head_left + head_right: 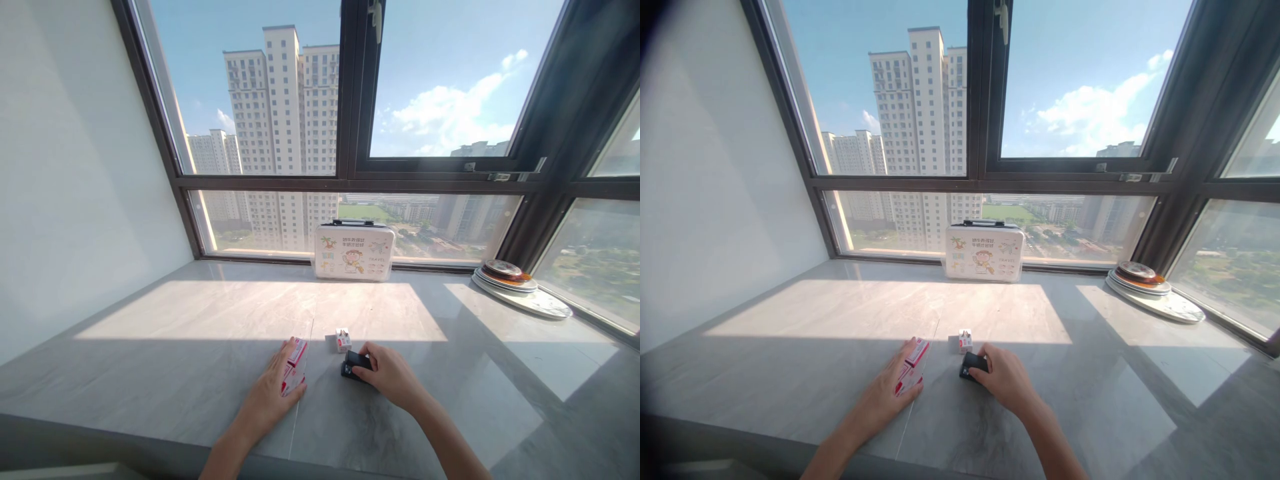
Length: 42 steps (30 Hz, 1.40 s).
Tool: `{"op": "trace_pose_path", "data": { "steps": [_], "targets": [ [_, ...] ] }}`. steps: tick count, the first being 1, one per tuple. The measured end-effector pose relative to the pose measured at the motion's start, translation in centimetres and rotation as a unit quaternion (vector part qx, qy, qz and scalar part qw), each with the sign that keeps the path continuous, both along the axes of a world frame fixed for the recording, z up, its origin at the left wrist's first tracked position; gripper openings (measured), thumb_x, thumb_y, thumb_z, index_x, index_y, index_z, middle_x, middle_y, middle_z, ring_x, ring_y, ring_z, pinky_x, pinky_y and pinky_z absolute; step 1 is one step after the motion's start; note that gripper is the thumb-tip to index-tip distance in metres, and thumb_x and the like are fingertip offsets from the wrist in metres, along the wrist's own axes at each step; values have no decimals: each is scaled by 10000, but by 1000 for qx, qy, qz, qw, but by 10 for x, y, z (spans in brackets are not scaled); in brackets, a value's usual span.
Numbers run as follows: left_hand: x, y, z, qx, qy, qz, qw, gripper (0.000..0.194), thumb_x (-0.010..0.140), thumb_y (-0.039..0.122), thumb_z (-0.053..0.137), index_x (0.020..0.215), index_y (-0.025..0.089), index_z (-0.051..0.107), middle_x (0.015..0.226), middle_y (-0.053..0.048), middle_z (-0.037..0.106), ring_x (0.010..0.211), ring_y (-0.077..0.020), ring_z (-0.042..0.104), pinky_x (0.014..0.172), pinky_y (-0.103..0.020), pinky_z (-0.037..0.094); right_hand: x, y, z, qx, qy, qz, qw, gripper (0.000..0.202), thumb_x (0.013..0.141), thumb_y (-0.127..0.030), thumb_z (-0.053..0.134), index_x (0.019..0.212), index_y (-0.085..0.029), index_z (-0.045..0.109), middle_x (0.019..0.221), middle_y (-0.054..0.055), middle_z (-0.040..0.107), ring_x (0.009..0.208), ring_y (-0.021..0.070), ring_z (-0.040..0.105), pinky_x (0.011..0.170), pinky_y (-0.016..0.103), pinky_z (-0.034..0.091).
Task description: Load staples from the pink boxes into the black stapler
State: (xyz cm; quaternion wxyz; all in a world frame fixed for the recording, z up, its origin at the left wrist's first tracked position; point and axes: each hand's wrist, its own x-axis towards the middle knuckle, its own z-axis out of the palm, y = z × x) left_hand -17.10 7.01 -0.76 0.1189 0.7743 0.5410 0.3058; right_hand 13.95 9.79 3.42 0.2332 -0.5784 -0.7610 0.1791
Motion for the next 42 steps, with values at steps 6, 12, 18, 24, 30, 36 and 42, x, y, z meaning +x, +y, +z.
{"op": "trace_pose_path", "data": {
  "steps": [6, 12, 18, 24, 30, 36, 42],
  "targets": [
    [28, 4, -5, 31, 42, 14, 999, 639, 964, 376, 503, 1557, 292, 281, 1571, -38, 407, 1460, -237, 353, 1178, -447, 351, 10, -11, 9, -33, 16, 4, 999, 229, 827, -425, 665, 814, -198, 698, 599, -17, 571, 559, 135, 500, 534, 257, 221],
    [89, 7, -7, 58, 43, 49, 996, 641, 1009, 374, 423, 1591, 289, 170, 1590, -56, 366, 1476, -258, 306, 1167, -461, 344, 26, -20, -12, -73, 132, -42, 988, 490, 879, -629, 547, 806, -171, 703, 558, -6, 552, 516, 145, 489, 501, 253, 258],
    [147, 24, -3, 78, 56, 73, 993, 542, 1035, 354, 352, 1565, 264, 281, 1533, -133, 422, 1473, -340, 277, 1137, -569, 329, 30, -25, -37, -94, 287, -47, 952, 587, 883, -694, 479, 971, -157, 698, 619, 0, 556, 569, 163, 512, 506, 246, 350],
    [142, 13, -8, 95, 54, 66, 992, 434, 1043, 279, 332, 1461, 276, 451, 1487, -99, 459, 1486, -285, 265, 1161, -519, 346, 17, -31, -41, -155, 339, -58, 926, 606, 912, -624, 460, 1265, -154, 607, 544, -63, 417, 413, 114, 354, 392, 231, 295],
    [106, -15, -21, 85, 55, 76, 992, 458, 1044, 235, 314, 1492, 285, 393, 1539, -79, 394, 1491, -256, 266, 1168, -491, 375, -42, -44, -33, -120, 333, 17, 935, 552, 939, -604, 445, 1290, -220, 630, 672, 17, 628, 510, 173, 537, 504, 277, 461],
    [26, -17, -20, 76, 43, 80, 993, 452, 1049, 242, 300, 1487, 316, 384, 1518, -41, 430, 1471, -213, 314, 1177, -465, 385, -118, -44, -24, -57, 326, 82, 940, 453, 992, -508, 423, 1294, -250, 641, 1065, 85, 739, 980, 283, 677, 872, 360, 510],
    [-27, -9, -23, 81, 44, 76, 993, 425, 1048, 264, 299, 1442, 327, 445, 1491, -32, 465, 1448, -222, 363, 1171, -494, 394, -162, -38, -30, -57, 317, 89, 942, 429, 1015, -455, 420, 1335, -244, 613, 1188, 107, 721, 1047, 287, 683, 867, 337, 505]
  ]
}}
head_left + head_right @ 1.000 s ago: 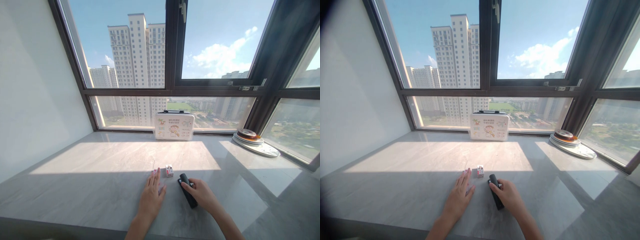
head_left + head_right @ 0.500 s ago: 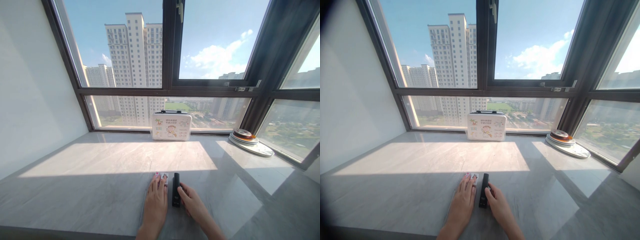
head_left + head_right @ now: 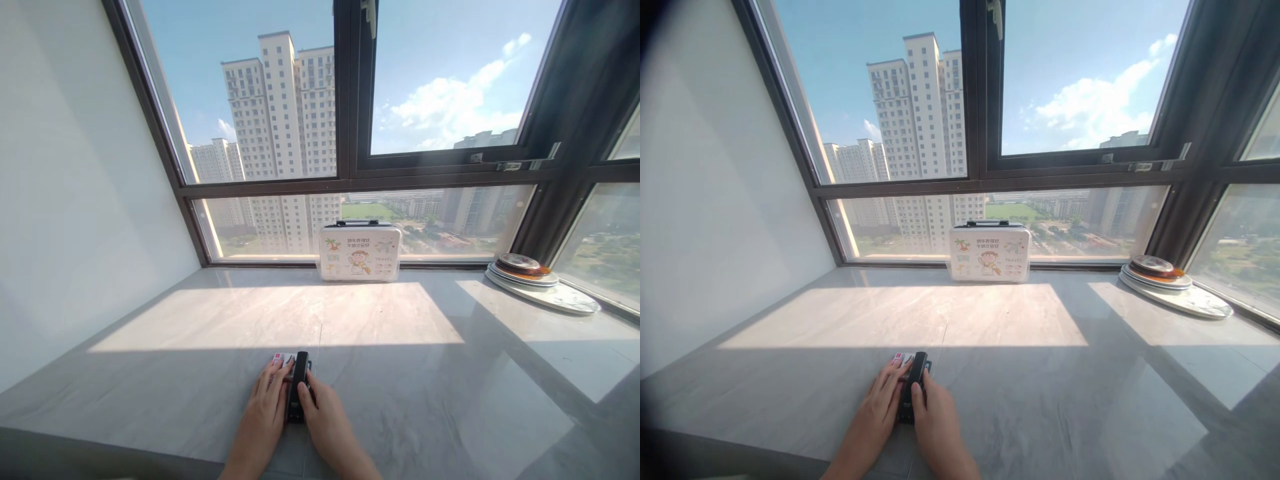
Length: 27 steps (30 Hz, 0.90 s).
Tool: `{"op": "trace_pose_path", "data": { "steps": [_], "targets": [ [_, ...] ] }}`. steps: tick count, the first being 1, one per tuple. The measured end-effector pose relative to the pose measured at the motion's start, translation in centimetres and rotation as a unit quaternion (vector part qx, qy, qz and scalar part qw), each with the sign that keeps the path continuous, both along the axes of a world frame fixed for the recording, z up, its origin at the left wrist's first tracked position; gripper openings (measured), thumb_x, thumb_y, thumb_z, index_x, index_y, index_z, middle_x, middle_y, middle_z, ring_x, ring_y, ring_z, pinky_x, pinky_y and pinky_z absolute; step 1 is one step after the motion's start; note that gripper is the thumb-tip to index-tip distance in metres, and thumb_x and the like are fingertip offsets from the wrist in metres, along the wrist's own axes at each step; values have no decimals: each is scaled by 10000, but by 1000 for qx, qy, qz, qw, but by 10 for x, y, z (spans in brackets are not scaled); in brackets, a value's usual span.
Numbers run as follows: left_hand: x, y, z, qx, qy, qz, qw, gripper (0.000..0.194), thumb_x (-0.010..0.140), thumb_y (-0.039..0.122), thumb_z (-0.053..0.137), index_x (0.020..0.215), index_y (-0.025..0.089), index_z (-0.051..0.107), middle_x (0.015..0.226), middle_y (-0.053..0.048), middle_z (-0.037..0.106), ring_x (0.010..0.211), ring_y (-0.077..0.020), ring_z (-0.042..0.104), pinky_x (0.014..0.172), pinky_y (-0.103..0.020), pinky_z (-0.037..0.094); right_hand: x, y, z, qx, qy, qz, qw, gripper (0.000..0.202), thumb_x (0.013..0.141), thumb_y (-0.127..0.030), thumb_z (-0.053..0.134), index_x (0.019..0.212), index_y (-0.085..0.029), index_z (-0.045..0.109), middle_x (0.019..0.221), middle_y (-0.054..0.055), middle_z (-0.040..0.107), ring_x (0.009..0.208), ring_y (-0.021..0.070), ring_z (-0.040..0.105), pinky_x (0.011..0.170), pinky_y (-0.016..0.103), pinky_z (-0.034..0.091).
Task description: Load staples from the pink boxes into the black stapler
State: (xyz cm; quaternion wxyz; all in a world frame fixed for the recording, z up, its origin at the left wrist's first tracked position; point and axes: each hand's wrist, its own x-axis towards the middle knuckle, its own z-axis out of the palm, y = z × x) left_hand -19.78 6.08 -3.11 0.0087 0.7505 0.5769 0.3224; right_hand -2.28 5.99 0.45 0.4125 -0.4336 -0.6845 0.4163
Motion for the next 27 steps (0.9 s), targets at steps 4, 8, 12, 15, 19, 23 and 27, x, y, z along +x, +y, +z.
{"op": "trace_pose_path", "data": {
  "steps": [4, 8, 12, 15, 19, 23, 27],
  "targets": [
    [1, 2, -2, -7, 3, -4, 1000, 439, 1046, 267, 292, 1458, 332, 430, 1509, -33, 442, 1458, -220, 346, 1163, -482, 405, 1, 1, -2, 6, 32, 15, 999, 433, 1015, -462, 426, 1350, -251, 602, 1182, 87, 723, 1059, 274, 681, 888, 331, 507],
    [5, 1, 0, -8, -1, -2, 1000, 446, 1046, 277, 296, 1470, 338, 420, 1517, -35, 434, 1454, -228, 353, 1165, -490, 399, 4, 1, -2, 3, 46, 16, 999, 450, 1017, -471, 419, 1378, -258, 581, 1163, 77, 728, 1029, 267, 687, 877, 329, 515],
    [6, -1, 2, -10, -6, -5, 1000, 470, 1045, 278, 299, 1505, 336, 381, 1542, -36, 415, 1467, -230, 331, 1176, -488, 384, 4, 2, -3, 0, 46, 11, 999, 450, 1011, -477, 435, 1366, -251, 593, 1139, 80, 735, 987, 268, 693, 858, 334, 519],
    [7, -3, 4, -12, -6, -4, 1000, 470, 1046, 283, 300, 1504, 340, 390, 1551, -27, 409, 1471, -220, 325, 1184, -469, 376, 4, 2, -4, -1, 41, 8, 999, 453, 1008, -479, 442, 1365, -246, 598, 1111, 80, 742, 946, 267, 698, 835, 335, 523],
    [8, -5, 8, -21, -15, -7, 1000, 461, 1051, 286, 303, 1500, 338, 395, 1560, -15, 401, 1479, -207, 308, 1204, -453, 351, 5, 2, -4, -8, 45, 9, 999, 454, 1005, -482, 445, 1340, -229, 617, 1068, 81, 748, 888, 260, 699, 793, 329, 528],
    [6, -7, 7, -24, -39, -17, 999, 461, 1053, 269, 289, 1501, 309, 391, 1564, -21, 400, 1483, -202, 297, 1223, -458, 322, 6, 1, -3, -11, 49, 8, 999, 453, 997, -490, 455, 1301, -214, 647, 1019, 78, 747, 848, 248, 687, 780, 321, 523],
    [4, -6, 2, -12, -67, -26, 997, 456, 1046, 254, 294, 1484, 289, 416, 1540, -34, 436, 1470, -214, 326, 1218, -486, 329, 6, 2, -6, -10, 50, -4, 999, 465, 991, -503, 457, 1284, -201, 655, 893, 59, 726, 759, 215, 645, 716, 293, 503]
  ]
}}
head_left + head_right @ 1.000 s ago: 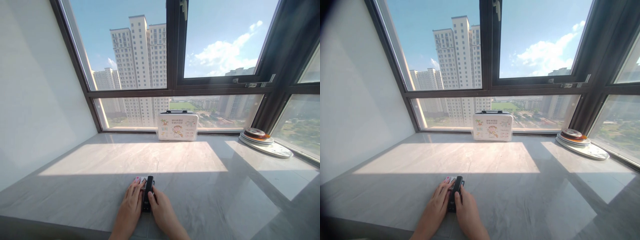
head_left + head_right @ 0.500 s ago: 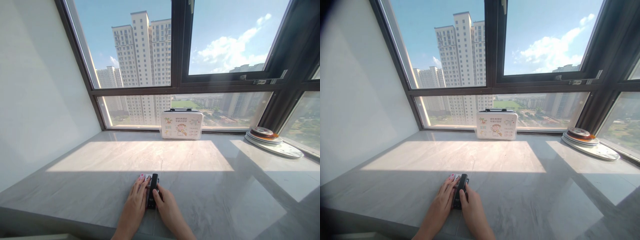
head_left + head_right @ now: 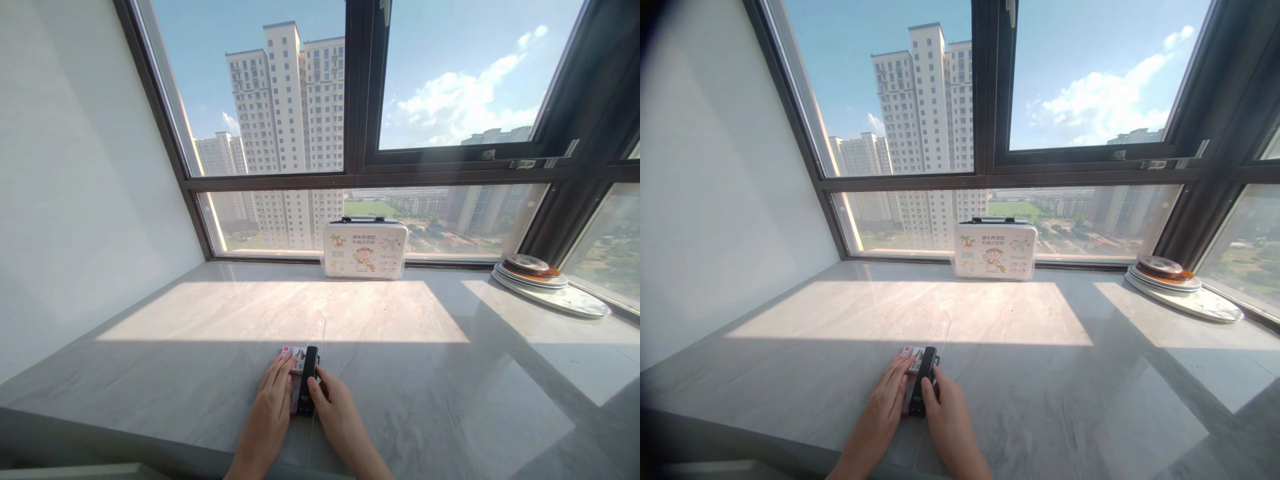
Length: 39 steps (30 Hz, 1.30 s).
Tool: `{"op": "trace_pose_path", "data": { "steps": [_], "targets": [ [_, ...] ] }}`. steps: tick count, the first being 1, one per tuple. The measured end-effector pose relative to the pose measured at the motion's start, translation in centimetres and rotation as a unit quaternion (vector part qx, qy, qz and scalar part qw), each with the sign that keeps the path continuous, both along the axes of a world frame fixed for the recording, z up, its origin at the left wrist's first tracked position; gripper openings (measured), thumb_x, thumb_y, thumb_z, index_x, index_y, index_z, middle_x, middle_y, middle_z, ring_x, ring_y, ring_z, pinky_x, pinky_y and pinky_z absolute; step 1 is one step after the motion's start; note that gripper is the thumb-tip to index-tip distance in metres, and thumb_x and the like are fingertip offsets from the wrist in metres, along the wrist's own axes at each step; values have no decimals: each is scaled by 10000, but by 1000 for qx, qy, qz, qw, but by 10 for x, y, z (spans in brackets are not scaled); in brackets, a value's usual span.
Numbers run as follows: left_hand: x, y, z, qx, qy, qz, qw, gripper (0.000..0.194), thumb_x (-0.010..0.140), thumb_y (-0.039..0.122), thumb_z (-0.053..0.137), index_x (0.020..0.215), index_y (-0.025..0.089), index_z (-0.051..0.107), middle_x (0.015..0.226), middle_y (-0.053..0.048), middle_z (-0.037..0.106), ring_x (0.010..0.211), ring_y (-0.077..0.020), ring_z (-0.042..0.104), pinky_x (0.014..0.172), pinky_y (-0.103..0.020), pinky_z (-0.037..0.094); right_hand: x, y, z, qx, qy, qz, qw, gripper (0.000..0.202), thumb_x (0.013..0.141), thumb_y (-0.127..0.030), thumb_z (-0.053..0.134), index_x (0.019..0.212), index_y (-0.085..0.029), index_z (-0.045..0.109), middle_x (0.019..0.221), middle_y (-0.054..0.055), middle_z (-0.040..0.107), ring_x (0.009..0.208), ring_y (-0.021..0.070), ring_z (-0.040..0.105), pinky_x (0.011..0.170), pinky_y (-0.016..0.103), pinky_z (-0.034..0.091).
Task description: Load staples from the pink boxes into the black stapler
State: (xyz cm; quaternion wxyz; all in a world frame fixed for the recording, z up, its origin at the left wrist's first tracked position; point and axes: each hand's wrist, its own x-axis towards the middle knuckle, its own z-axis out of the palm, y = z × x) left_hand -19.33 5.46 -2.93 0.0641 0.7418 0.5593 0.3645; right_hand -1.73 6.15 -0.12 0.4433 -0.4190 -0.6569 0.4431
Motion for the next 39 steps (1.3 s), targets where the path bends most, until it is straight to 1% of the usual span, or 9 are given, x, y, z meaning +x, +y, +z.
{"op": "trace_pose_path", "data": {
  "steps": [3, 5, 9, 14, 18, 24, 28, 39],
  "targets": [
    [0, 0, -3, 2, -24, 10, 1000, 444, 1044, 265, 305, 1470, 276, 432, 1515, -48, 466, 1449, -219, 366, 1206, -498, 347, 0, 0, -3, -9, -10, -20, 1000, 475, 984, -519, 463, 1241, -179, 673, 754, 32, 671, 670, 188, 587, 627, 264, 460],
    [0, 0, -5, 0, -38, 20, 999, 438, 1042, 273, 317, 1462, 273, 440, 1509, -52, 473, 1437, -222, 387, 1197, -496, 360, 0, 0, -5, -13, -10, -26, 1000, 465, 982, -517, 470, 1215, -175, 680, 730, 23, 645, 648, 175, 558, 599, 252, 433],
    [-1, 0, -6, 0, -34, 16, 999, 435, 1038, 273, 326, 1456, 278, 447, 1507, -46, 476, 1435, -218, 390, 1194, -484, 367, 1, -1, -3, -15, -4, -21, 1000, 444, 985, -499, 473, 1219, -180, 675, 710, 10, 621, 629, 161, 529, 580, 244, 404],
    [-1, 2, -7, 12, 5, 11, 1000, 445, 1035, 255, 330, 1466, 295, 433, 1528, -34, 449, 1449, -215, 365, 1204, -490, 350, 1, 0, -2, -18, 5, -10, 1000, 427, 989, -482, 475, 1224, -185, 673, 735, 15, 640, 637, 159, 527, 584, 243, 401],
    [1, 3, -9, 24, 14, 18, 999, 445, 1030, 234, 326, 1457, 289, 441, 1507, -42, 473, 1438, -219, 383, 1189, -498, 372, 0, 2, -5, -17, 11, -3, 1000, 435, 983, -495, 480, 1193, -177, 689, 738, 19, 646, 628, 158, 517, 578, 243, 400],
    [2, 3, -7, 40, 10, 22, 999, 438, 1020, 226, 346, 1435, 286, 474, 1490, -43, 496, 1420, -221, 414, 1174, -492, 394, -1, 3, -8, -19, 16, -4, 1000, 458, 974, -523, 484, 1183, -171, 689, 748, 26, 648, 633, 163, 528, 579, 242, 412],
    [1, 3, -7, 33, 3, 20, 999, 429, 1022, 241, 355, 1432, 286, 477, 1483, -45, 503, 1415, -220, 421, 1175, -485, 395, -1, 1, -7, -26, 22, 5, 999, 450, 981, -520, 472, 1174, -172, 685, 716, 17, 636, 616, 160, 529, 569, 240, 409],
    [-1, 4, -11, 20, -17, 17, 1000, 427, 1026, 262, 359, 1438, 293, 468, 1497, -40, 485, 1418, -220, 415, 1191, -480, 374, 3, 2, -7, -26, 21, 9, 999, 443, 981, -521, 479, 1127, -162, 694, 668, 3, 599, 590, 146, 528, 551, 232, 393]
  ]
}}
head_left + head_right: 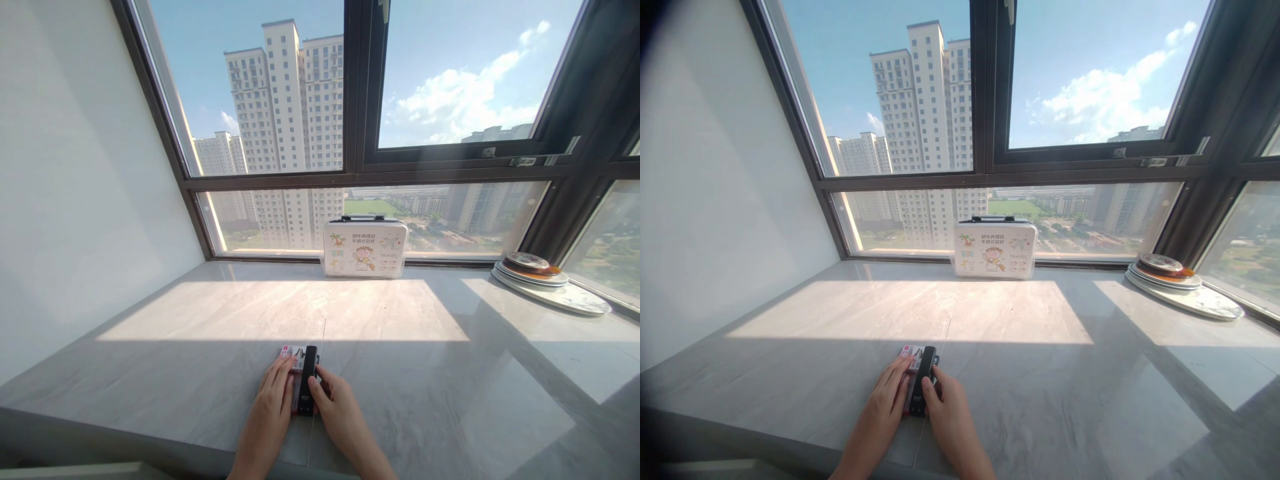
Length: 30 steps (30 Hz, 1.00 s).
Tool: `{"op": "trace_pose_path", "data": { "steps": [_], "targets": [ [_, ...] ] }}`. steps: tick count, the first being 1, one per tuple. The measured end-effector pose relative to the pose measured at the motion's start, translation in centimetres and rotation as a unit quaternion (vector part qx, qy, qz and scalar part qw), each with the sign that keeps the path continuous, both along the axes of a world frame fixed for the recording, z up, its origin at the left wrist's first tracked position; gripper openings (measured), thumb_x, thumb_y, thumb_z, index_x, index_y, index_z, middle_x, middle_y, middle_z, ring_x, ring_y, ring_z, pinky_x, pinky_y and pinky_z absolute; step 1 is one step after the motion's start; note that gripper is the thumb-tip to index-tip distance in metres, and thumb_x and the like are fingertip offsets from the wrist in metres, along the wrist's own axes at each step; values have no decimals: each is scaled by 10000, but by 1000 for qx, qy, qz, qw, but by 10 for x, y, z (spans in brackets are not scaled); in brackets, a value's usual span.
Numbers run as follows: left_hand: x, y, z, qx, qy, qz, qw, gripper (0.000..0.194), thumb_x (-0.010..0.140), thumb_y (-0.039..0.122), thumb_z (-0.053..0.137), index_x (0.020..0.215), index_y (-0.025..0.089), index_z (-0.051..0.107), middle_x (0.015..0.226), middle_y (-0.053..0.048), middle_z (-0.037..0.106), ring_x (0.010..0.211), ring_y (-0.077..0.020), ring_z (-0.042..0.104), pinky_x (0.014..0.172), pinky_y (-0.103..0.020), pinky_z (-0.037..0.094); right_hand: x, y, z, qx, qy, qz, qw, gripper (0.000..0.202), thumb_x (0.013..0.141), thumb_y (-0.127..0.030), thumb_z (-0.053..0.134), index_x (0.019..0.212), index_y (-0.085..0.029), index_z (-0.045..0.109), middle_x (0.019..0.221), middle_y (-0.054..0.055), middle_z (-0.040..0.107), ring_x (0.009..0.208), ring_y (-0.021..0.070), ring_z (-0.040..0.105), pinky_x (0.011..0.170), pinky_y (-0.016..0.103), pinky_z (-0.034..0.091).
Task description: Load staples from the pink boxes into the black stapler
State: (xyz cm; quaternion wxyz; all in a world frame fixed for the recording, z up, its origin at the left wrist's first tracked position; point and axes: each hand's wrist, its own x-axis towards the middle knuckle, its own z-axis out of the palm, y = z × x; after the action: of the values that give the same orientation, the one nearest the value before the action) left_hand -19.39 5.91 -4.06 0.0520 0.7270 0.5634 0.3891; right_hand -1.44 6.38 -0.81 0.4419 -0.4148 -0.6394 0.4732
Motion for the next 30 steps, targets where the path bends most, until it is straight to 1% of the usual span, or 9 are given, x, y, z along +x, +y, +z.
{"op": "trace_pose_path", "data": {
  "steps": [7, 12, 16, 19, 21, 23, 24, 27, 30],
  "targets": [
    [-1, -1, 0, -2, -15, -3, 1000, 414, 1025, 262, 372, 1425, 280, 480, 1471, -59, 506, 1398, -226, 441, 1185, -477, 380, 2, -2, 5, -15, -4, 4, 1000, 441, 989, -525, 463, 1156, -182, 686, 634, -9, 600, 499, 117, 488, 495, 219, 367],
    [2, -2, 6, -7, -20, -5, 1000, 413, 1030, 267, 361, 1429, 276, 467, 1469, -71, 502, 1391, -236, 445, 1176, -502, 385, 4, -3, 8, -19, 2, 11, 1000, 453, 987, -541, 459, 1173, -192, 680, 634, -14, 601, 453, 99, 464, 457, 208, 358],
    [4, -5, 11, -12, -30, 6, 999, 422, 1029, 276, 370, 1444, 289, 446, 1482, -64, 490, 1392, -234, 445, 1162, -500, 401, 1, -4, 5, -35, 17, 15, 999, 503, 974, -588, 455, 1185, -187, 674, 634, -14, 593, 412, 89, 450, 404, 198, 337],
    [5, -7, 15, -6, -27, 16, 1000, 408, 1025, 293, 384, 1422, 283, 476, 1459, -60, 517, 1371, -239, 469, 1144, -495, 421, 0, -2, -1, -87, 53, 14, 995, 610, 963, -648, 412, 1308, -180, 598, 613, -23, 575, 378, 94, 430, 353, 198, 329],
    [7, -9, 19, -3, -25, 29, 999, 409, 1020, 314, 405, 1421, 283, 477, 1448, -59, 526, 1362, -251, 475, 1130, -502, 432, 7, 3, -5, -130, 92, -15, 987, 706, 941, -672, 418, 1425, -162, 483, 608, -29, 567, 384, 108, 426, 336, 208, 346],
    [8, -12, 23, 3, -28, 46, 999, 421, 1015, 331, 421, 1432, 284, 462, 1439, -62, 530, 1355, -263, 476, 1125, -514, 430, 24, 9, -9, -142, 122, -76, 979, 772, 916, -661, 460, 1484, -142, 396, 641, -23, 575, 424, 123, 448, 353, 226, 390],
    [9, -13, 25, 8, -33, 52, 998, 427, 1013, 335, 425, 1435, 282, 456, 1432, -65, 534, 1352, -267, 477, 1125, -519, 426, 37, 12, -10, -133, 128, -113, 976, 778, 905, -645, 480, 1486, -136, 390, 667, -16, 582, 451, 130, 465, 373, 237, 415],
    [8, -13, 27, 17, -48, 54, 997, 426, 1005, 325, 425, 1426, 268, 459, 1419, -73, 537, 1345, -274, 476, 1131, -527, 413, 88, 16, -13, -90, 105, -197, 971, 719, 885, -598, 511, 1435, -137, 457, 733, 5, 605, 509, 143, 513, 455, 265, 470],
    [5, -10, 23, 5, -48, 37, 998, 451, 974, 255, 423, 1425, 258, 454, 1434, -76, 516, 1351, -274, 464, 1146, -538, 395, 139, 11, -16, -76, 64, -231, 968, 677, 871, -572, 510, 1388, -135, 500, 760, 19, 627, 530, 156, 560, 525, 289, 491]
  ]
}}
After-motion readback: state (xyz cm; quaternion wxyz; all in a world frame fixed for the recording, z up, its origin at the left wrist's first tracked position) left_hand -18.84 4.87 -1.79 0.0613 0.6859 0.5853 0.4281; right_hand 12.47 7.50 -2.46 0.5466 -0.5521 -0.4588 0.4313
